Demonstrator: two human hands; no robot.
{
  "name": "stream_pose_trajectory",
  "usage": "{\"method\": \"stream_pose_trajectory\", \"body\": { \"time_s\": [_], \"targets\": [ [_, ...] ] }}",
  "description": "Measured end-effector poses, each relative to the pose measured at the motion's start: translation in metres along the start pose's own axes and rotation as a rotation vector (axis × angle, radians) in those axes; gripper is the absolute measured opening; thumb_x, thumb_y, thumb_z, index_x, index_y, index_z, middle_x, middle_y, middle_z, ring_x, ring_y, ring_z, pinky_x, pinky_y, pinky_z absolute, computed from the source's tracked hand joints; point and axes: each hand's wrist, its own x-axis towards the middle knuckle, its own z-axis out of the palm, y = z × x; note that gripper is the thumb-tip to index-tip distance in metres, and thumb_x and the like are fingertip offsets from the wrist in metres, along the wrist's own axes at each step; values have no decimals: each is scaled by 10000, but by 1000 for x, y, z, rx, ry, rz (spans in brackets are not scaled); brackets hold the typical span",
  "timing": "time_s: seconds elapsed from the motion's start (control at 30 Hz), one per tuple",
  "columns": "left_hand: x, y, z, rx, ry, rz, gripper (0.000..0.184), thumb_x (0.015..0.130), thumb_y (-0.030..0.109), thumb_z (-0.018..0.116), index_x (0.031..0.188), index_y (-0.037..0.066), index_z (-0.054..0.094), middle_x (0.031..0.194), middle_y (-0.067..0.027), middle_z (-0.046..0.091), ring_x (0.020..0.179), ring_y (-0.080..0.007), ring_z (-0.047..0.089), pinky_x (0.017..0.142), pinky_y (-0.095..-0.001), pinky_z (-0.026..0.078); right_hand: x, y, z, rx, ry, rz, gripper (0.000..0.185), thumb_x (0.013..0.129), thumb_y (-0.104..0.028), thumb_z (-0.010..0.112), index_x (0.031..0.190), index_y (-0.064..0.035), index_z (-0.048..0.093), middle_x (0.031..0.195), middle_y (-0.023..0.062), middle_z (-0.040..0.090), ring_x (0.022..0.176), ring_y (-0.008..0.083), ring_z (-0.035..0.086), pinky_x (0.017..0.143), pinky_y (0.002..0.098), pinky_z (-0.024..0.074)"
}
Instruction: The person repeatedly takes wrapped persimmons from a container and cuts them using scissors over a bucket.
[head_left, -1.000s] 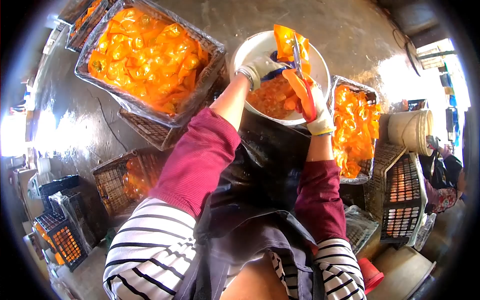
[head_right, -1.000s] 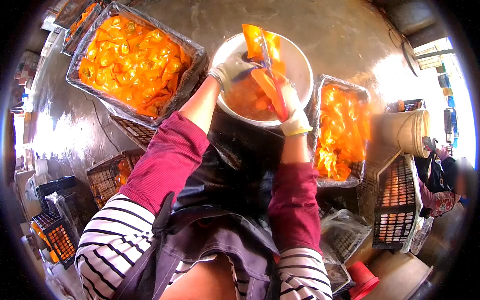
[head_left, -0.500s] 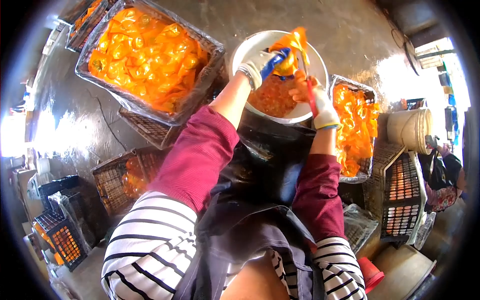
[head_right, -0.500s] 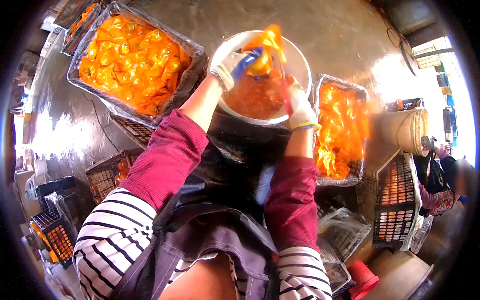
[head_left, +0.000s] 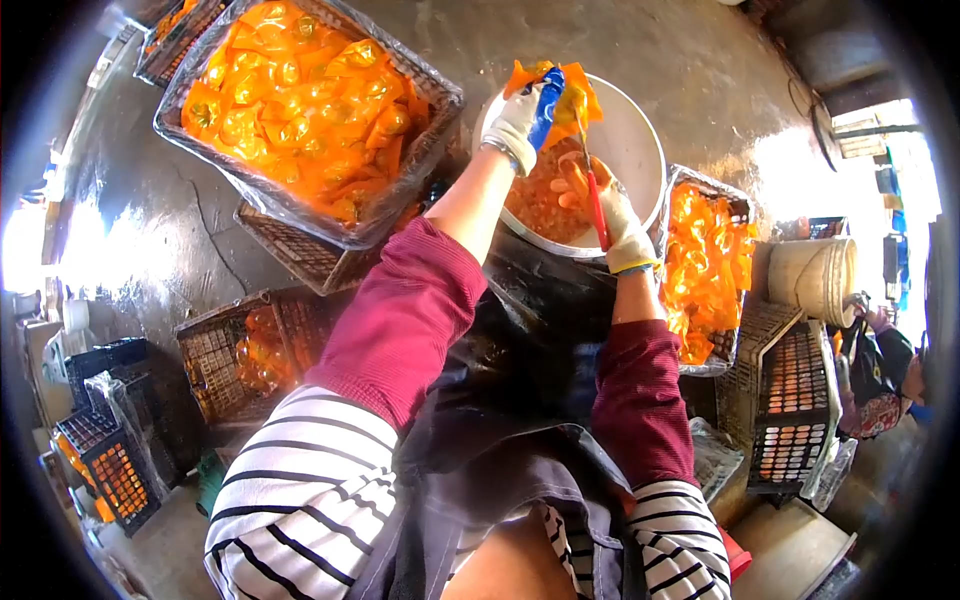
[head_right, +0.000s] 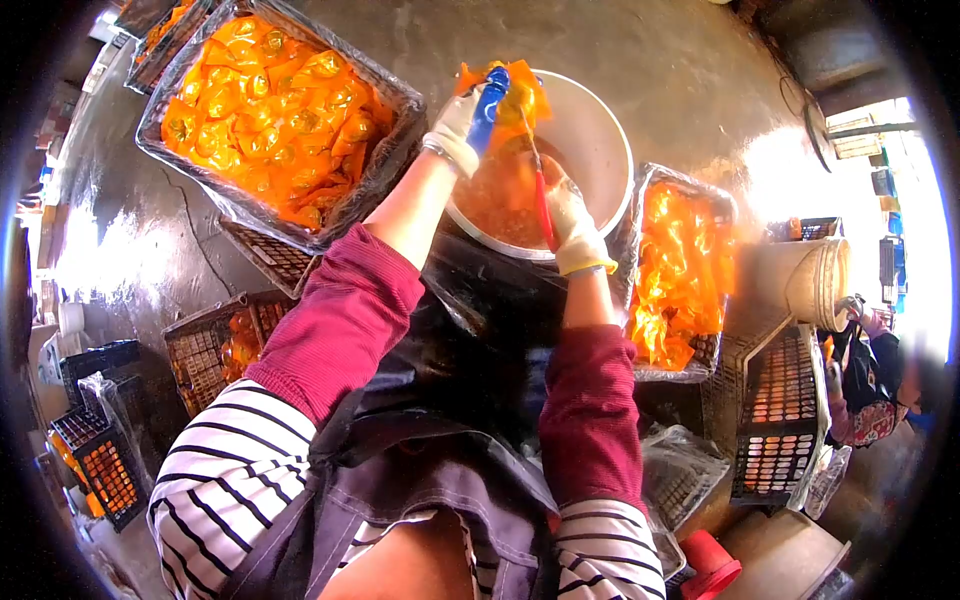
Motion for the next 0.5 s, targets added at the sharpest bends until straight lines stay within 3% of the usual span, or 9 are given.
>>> {"method": "stream_pose_trajectory", "body": {
  "time_s": [0.03,0.13,0.23,0.27,0.33,0.37,0.5],
  "targets": [
    [8,-10,-1,-136,-30,-6,532,868,470,553,1145,17,568,1073,-78,624,948,-173,597,800,-250,475,-4,-8,4,80,-13,17,390,874,-300,602,1116,-4,522,951,141,626,822,163,624,640,238,510],
    [15,-18,-4,-620,-135,-39,427,847,361,630,1120,36,582,1017,-71,629,933,-150,600,794,-257,492,-15,-34,12,-236,-16,253,361,884,-296,585,1107,-17,532,880,143,648,727,155,626,600,224,502],
    [-3,0,-2,-750,-175,-138,403,825,304,671,1114,39,580,1004,-65,623,903,-151,604,785,-253,503,-9,-21,10,-126,44,181,318,899,-268,560,1108,-30,533,824,134,662,643,147,617,547,225,492],
    [-1,-4,-5,-477,-275,3,402,864,275,626,1177,43,524,1055,-66,602,976,-155,578,815,-310,515,-4,-10,9,-82,75,66,316,900,-262,558,1115,-31,531,833,136,661,623,146,613,536,224,488],
    [-6,0,-3,-176,-301,23,405,863,226,622,1206,47,501,1084,-70,578,968,-156,574,830,-255,485,3,2,11,8,138,-168,315,903,-248,555,1130,-33,525,852,141,660,582,144,604,514,222,479],
    [-11,1,-3,28,-260,37,408,854,205,631,1208,49,503,1089,-69,574,975,-155,566,840,-238,469,3,5,6,5,133,-117,316,902,-239,556,1137,-32,520,888,141,650,603,151,611,524,226,485],
    [9,-33,-3,113,-266,10,415,836,140,632,1219,54,499,1116,-71,567,1011,-151,534,880,-225,427,-10,-6,-2,67,98,27,316,901,-197,551,1158,-20,504,1003,132,609,665,185,633,555,239,505]
  ]
}}
